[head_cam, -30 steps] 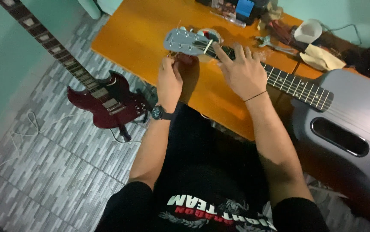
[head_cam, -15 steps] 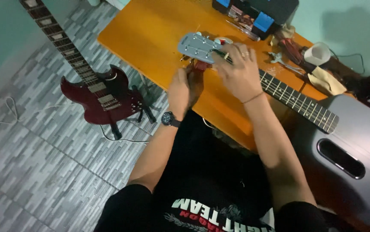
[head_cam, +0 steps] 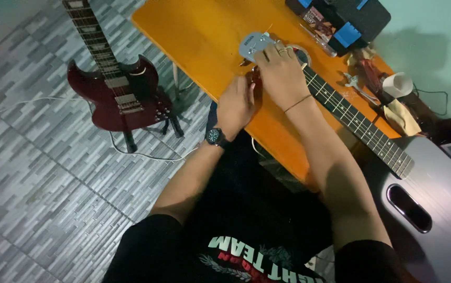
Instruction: The person strings a silver electric guitar by threading a new string through the bridge and winding it onto the tuning peg at the headstock. They repeat this process for multiple strings, using their hands to pull the string taut and wind it around the tuning post.
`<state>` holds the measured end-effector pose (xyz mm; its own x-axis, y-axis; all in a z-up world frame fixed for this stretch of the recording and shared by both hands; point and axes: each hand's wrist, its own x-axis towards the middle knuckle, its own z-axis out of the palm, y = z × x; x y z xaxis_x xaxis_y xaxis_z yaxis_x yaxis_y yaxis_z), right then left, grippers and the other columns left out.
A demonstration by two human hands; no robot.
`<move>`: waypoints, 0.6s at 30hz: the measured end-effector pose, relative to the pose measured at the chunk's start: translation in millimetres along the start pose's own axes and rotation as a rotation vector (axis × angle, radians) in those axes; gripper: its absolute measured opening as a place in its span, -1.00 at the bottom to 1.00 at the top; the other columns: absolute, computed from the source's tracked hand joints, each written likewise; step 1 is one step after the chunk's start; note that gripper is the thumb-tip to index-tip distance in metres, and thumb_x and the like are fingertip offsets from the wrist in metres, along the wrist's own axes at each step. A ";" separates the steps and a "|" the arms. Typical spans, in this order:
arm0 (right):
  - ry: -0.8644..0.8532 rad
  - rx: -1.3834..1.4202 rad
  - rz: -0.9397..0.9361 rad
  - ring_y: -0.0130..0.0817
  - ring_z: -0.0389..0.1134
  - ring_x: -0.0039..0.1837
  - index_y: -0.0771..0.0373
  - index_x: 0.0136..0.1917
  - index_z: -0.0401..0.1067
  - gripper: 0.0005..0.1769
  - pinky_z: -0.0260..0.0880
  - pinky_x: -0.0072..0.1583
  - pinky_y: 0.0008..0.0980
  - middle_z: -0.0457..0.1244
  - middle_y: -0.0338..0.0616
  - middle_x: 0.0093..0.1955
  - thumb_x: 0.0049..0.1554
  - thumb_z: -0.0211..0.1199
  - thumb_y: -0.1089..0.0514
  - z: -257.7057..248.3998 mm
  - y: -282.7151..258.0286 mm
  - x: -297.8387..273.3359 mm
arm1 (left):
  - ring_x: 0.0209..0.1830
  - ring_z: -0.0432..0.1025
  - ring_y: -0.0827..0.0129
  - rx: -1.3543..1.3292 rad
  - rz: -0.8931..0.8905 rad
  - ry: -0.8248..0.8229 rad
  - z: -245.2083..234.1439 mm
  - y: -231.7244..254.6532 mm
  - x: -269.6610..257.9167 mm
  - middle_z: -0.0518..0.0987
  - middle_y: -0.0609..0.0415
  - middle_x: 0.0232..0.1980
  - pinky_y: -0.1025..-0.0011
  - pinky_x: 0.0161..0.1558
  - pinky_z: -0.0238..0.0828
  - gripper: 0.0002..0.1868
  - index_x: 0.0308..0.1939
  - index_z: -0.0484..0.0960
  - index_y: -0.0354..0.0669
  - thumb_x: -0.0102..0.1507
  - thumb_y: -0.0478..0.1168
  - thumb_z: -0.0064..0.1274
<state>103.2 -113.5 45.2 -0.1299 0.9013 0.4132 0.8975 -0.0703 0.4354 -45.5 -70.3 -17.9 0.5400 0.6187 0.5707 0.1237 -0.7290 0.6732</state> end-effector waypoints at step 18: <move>-0.278 1.086 0.414 -0.41 0.22 -0.09 0.17 0.04 0.39 -0.96 0.18 0.00 -0.35 0.26 -0.26 -0.09 0.36 0.20 0.19 -5.3 57.1 6.9 | -0.31 0.29 -0.01 0.109 0.190 -0.075 -1.2 14.2 -6.1 0.43 -0.11 -0.28 0.14 -0.27 0.20 -0.83 -0.24 0.40 -0.23 0.32 -0.24 0.05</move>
<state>151.3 -113.6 77.2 0.2285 0.9665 0.1169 0.7540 -0.0997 -0.6492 -48.0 -84.2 -11.3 0.6218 0.4471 0.6431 0.1012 -0.8601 0.5001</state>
